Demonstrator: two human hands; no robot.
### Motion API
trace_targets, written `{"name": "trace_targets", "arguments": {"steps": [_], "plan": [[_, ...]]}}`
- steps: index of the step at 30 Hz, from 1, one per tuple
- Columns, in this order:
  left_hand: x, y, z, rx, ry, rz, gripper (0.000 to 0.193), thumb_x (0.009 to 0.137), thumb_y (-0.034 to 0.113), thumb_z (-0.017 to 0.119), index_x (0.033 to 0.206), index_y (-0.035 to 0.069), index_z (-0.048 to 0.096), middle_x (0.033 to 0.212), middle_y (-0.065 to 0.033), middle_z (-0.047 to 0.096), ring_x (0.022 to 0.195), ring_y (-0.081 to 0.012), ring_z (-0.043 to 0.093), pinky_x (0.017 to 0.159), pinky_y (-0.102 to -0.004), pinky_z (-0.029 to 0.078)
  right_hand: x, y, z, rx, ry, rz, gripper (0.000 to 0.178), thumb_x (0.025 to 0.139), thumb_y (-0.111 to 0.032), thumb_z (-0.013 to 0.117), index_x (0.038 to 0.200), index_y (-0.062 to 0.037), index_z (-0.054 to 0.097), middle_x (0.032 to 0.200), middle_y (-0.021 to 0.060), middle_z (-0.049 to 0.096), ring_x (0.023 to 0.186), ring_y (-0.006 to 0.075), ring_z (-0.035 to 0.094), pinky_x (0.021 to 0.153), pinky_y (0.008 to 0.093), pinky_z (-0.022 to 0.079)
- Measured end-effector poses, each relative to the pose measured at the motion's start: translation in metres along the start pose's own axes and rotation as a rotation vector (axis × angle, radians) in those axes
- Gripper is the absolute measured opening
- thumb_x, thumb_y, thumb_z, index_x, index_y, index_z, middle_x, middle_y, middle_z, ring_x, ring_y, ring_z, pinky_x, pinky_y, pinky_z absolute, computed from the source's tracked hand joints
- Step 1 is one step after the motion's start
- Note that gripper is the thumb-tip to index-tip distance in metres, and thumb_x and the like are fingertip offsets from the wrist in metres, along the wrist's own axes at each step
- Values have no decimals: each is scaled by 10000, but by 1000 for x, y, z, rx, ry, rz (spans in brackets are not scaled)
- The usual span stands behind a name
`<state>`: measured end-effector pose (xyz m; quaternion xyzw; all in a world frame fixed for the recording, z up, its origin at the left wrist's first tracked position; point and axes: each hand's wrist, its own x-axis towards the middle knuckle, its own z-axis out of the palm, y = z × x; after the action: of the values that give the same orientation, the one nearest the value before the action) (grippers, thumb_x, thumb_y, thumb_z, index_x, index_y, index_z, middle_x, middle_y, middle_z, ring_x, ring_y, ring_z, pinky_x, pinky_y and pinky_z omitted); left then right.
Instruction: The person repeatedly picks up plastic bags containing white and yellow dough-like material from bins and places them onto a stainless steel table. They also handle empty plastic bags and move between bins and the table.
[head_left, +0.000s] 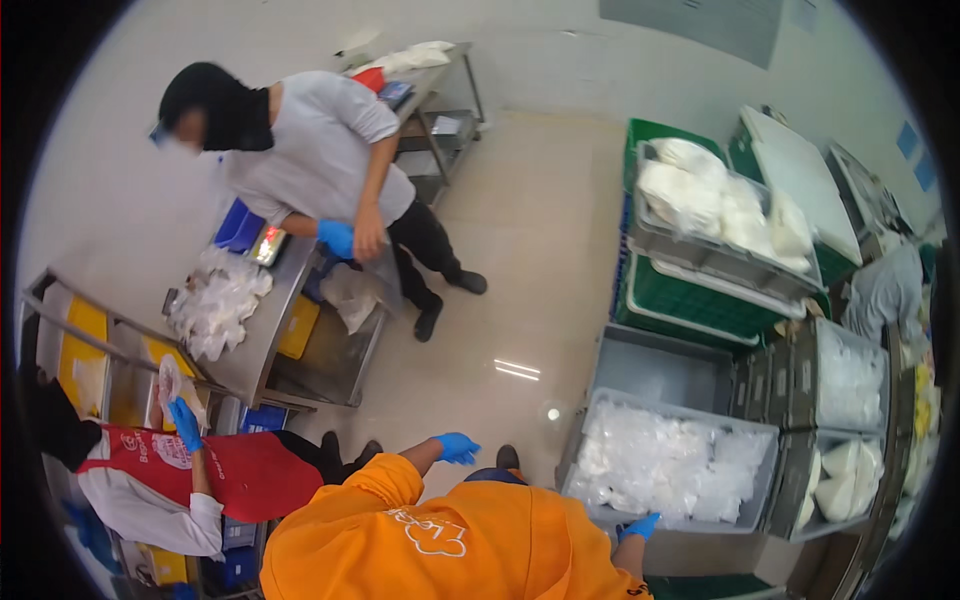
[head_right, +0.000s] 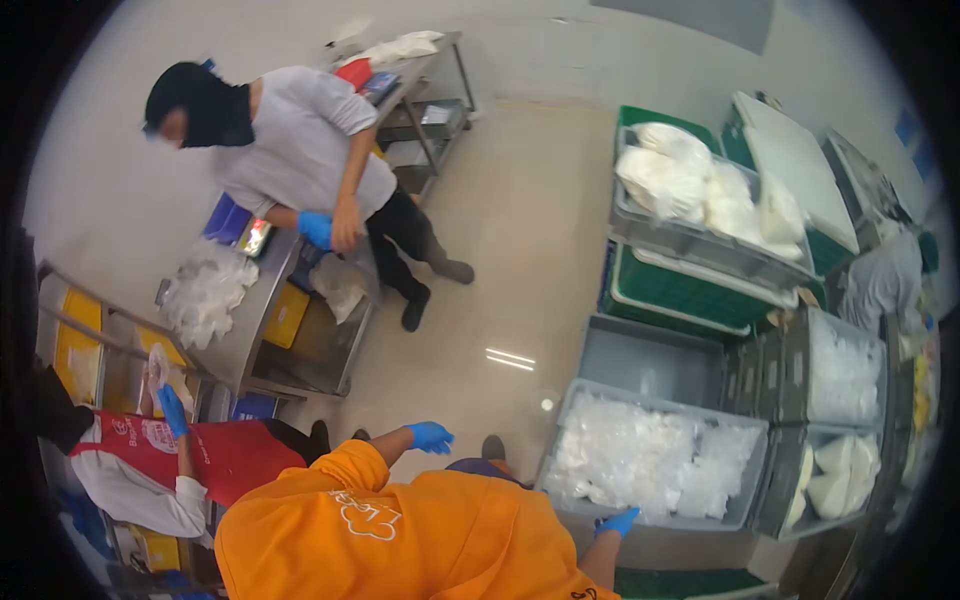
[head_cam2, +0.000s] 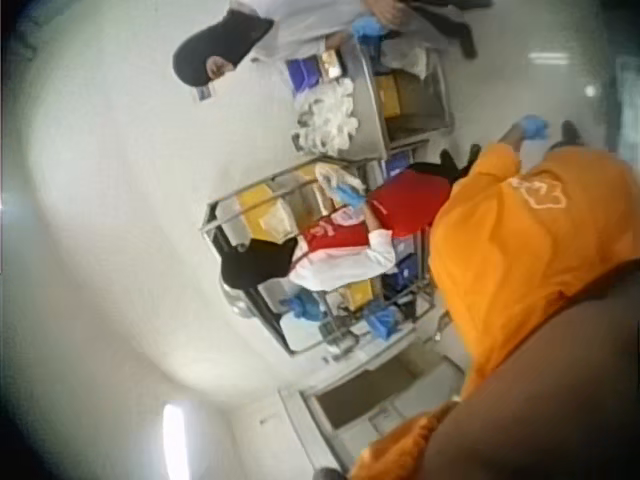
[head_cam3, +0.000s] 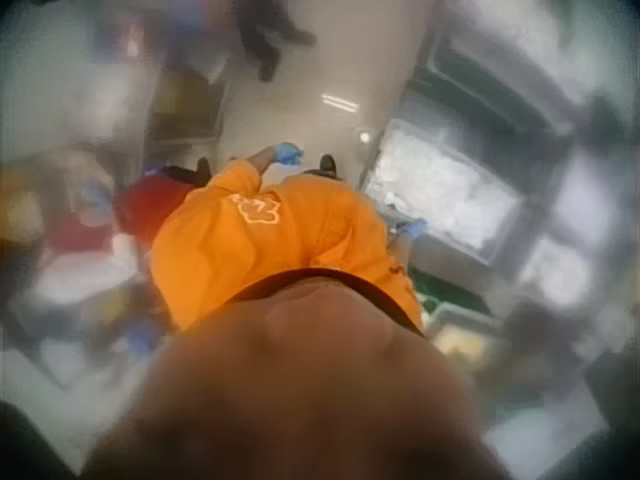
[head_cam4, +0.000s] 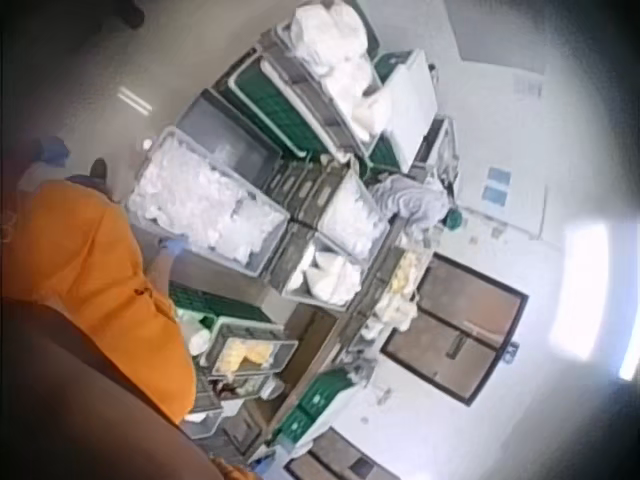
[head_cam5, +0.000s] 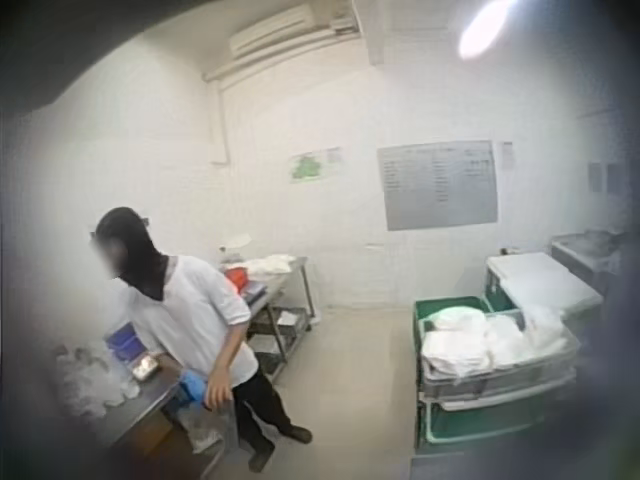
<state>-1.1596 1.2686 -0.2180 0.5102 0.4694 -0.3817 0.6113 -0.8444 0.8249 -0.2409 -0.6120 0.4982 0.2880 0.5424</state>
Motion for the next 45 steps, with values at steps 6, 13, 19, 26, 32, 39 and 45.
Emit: {"name": "trace_targets", "arguments": {"steps": [6,13,19,26,32,39,45], "plan": [[23,-139,-124,-69,468,-158,481,932,442,577,1155,27,675,1189,-105,705,1015,-235,673,765,-400,524,72,21,4,87,-137,-93,530,959,-481,485,1338,-122,573,1339,131,598,1149,302,601,969,477,492],[28,-77,-158,-111,255,-110,504,939,436,582,1246,37,618,1248,-114,671,990,-243,669,768,-408,528,34,-14,47,20,60,-129,467,945,-439,546,1231,-85,652,1194,143,679,1024,321,665,856,462,546],[78,22,-194,-268,215,60,490,960,411,572,1287,46,594,1260,-141,653,1083,-283,646,862,-434,516,-5,-164,128,-503,878,-565,492,923,-438,614,1188,-29,676,1169,176,688,1030,330,661,868,457,538],[120,171,-337,153,227,103,435,927,424,595,1134,50,674,1037,-115,699,846,-234,655,695,-384,516,-172,-455,373,-141,865,-1676,433,957,-195,636,1267,102,586,1265,229,634,1137,309,608,1017,418,469],[122,364,-508,-452,492,316,356,919,371,613,1070,50,647,982,-78,662,807,-212,623,661,-378,489,-384,-530,674,-372,-423,-1776,401,939,-78,575,1321,42,558,1316,137,597,1195,251,551,1071,370,397],[175,497,-616,-571,338,306,390,935,388,614,1141,58,637,1068,-100,677,892,-228,647,723,-367,506,-418,-479,891,-1347,-1236,-1543,522,854,-179,736,1344,-73,589,1257,164,639,1193,322,598,1026,408,462],[220,552,-746,-269,215,-98,476,936,452,603,1209,63,627,1121,-105,680,921,-253,665,736,-416,536,-273,-497,1008,-1648,-569,-1363,607,817,-326,770,1319,-33,596,1164,203,667,1088,322,648,940,377,505]]}}
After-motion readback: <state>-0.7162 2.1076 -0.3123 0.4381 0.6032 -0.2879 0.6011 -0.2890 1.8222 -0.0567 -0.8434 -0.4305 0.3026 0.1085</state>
